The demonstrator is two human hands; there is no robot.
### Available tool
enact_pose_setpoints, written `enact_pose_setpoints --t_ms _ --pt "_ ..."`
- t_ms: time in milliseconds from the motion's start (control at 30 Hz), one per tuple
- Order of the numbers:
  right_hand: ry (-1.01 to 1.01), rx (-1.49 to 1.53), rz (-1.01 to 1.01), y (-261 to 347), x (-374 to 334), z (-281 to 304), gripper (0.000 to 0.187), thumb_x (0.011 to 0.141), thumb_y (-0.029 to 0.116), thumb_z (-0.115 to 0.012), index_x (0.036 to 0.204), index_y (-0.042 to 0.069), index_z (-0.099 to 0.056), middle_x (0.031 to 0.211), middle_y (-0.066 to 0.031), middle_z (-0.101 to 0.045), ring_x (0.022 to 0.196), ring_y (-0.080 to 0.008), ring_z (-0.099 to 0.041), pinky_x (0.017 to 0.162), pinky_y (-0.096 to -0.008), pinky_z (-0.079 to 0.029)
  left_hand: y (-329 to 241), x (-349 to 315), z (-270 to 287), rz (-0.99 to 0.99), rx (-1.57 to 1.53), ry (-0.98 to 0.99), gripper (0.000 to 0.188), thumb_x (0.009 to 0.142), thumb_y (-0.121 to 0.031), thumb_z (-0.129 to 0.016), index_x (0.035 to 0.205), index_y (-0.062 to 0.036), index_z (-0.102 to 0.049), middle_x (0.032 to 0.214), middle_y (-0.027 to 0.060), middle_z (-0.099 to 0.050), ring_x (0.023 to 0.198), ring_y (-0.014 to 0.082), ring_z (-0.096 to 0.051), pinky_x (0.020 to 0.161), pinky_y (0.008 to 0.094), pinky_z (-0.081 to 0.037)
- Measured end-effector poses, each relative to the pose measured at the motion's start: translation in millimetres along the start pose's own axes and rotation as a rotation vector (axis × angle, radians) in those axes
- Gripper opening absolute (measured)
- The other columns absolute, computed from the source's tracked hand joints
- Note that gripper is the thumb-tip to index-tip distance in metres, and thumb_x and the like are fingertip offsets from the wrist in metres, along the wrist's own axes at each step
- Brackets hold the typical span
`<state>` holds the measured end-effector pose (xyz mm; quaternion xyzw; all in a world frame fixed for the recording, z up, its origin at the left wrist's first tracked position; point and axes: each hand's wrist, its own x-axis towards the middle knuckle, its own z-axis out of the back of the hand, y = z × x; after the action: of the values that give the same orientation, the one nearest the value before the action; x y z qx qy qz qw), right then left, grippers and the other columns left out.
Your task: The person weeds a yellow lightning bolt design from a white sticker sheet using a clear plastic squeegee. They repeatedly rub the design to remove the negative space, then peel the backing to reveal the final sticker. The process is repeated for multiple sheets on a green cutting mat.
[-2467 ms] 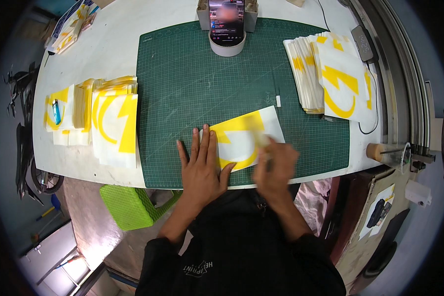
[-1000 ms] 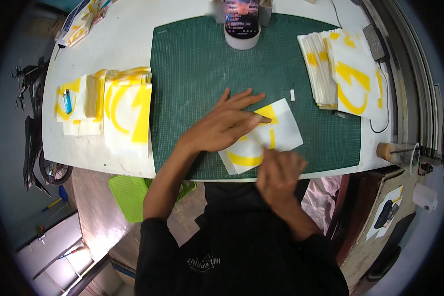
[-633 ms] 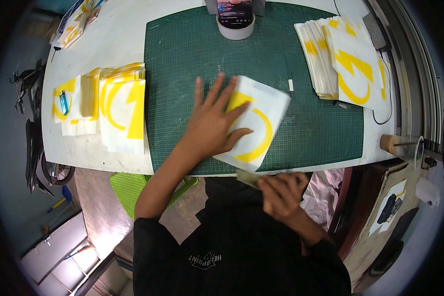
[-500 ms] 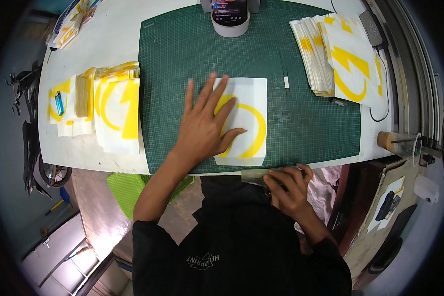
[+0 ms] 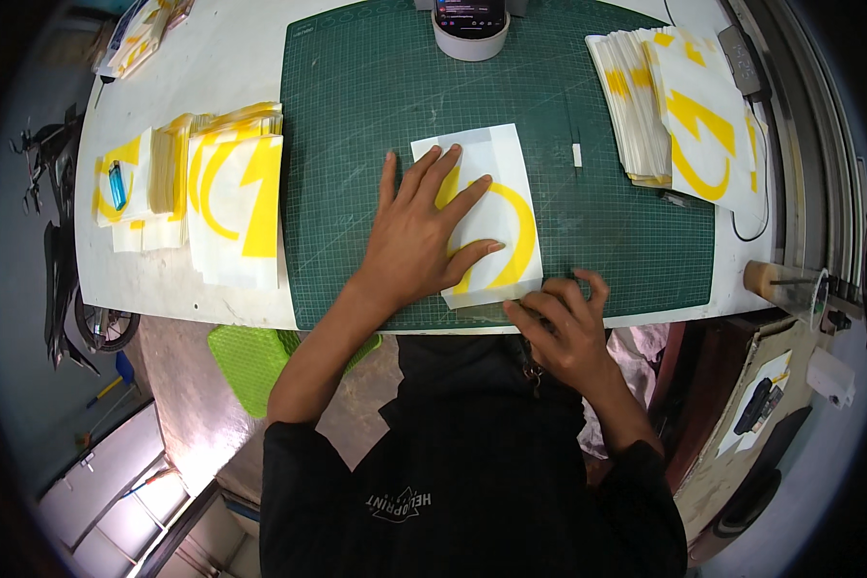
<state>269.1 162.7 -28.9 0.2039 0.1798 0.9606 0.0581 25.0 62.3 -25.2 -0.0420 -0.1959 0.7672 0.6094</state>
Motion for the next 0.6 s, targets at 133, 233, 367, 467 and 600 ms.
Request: enact_pose_setpoints --t_ms 133,233,367,467,600 --pt "0.028 0.069 0.016 -11 18 -2 0.037 0.081 0.008 -0.081 0.117 0.013 -0.077 0.102 0.0000 -0.064 0.100 -0.0201 -0.063 0.106 -0.0567 -0.037 4 -2 -2 0.016 -0.038 0.027 0.066 0.091 -0.052 -0.076 0.147 -0.0185 -0.064 0.159 0.0221 -0.047 0.151 0.0430 -0.040 0.125 0.0694 -0.018" --pt "0.030 0.150 -0.048 -18 37 -2 0.034 0.083 0.012 -0.082 0.117 0.012 -0.077 0.101 -0.0018 -0.064 0.099 -0.0215 -0.063 0.104 -0.0547 -0.038 13 -5 -3 0.001 -0.061 0.072 0.068 0.092 -0.055 -0.074 0.150 -0.0211 -0.062 0.164 0.0204 -0.041 0.154 0.0428 -0.034 0.126 0.0690 -0.013" --pt "0.071 0.205 -0.066 -27 49 -8 0.034 0.085 0.018 -0.082 0.118 0.011 -0.077 0.101 -0.0038 -0.063 0.098 -0.0232 -0.062 0.100 -0.0519 -0.038 24 -10 5 -0.057 -0.108 0.163 0.078 0.087 -0.063 -0.073 0.153 -0.0240 -0.059 0.172 0.0210 -0.030 0.160 0.0437 -0.024 0.127 0.0690 -0.007" --pt "0.046 0.211 -0.065 -27 50 -15 0.034 0.086 0.019 -0.082 0.117 0.009 -0.077 0.101 -0.0044 -0.063 0.098 -0.0231 -0.061 0.099 -0.0512 -0.038 19 -9 14 -0.081 -0.154 0.210 0.092 0.076 -0.067 -0.080 0.155 -0.0258 -0.057 0.174 0.0230 -0.024 0.162 0.0446 -0.018 0.127 0.0698 -0.004" --pt "0.010 0.177 -0.068 -28 52 -16 0.035 0.084 0.020 -0.084 0.116 0.008 -0.076 0.101 -0.0043 -0.063 0.096 -0.0228 -0.062 0.097 -0.0502 -0.037 17 -7 18 -0.089 -0.125 0.280 0.109 0.063 -0.068 -0.088 0.158 -0.0285 -0.052 0.175 0.0248 -0.018 0.162 0.0459 -0.015 0.127 0.0712 -0.003"
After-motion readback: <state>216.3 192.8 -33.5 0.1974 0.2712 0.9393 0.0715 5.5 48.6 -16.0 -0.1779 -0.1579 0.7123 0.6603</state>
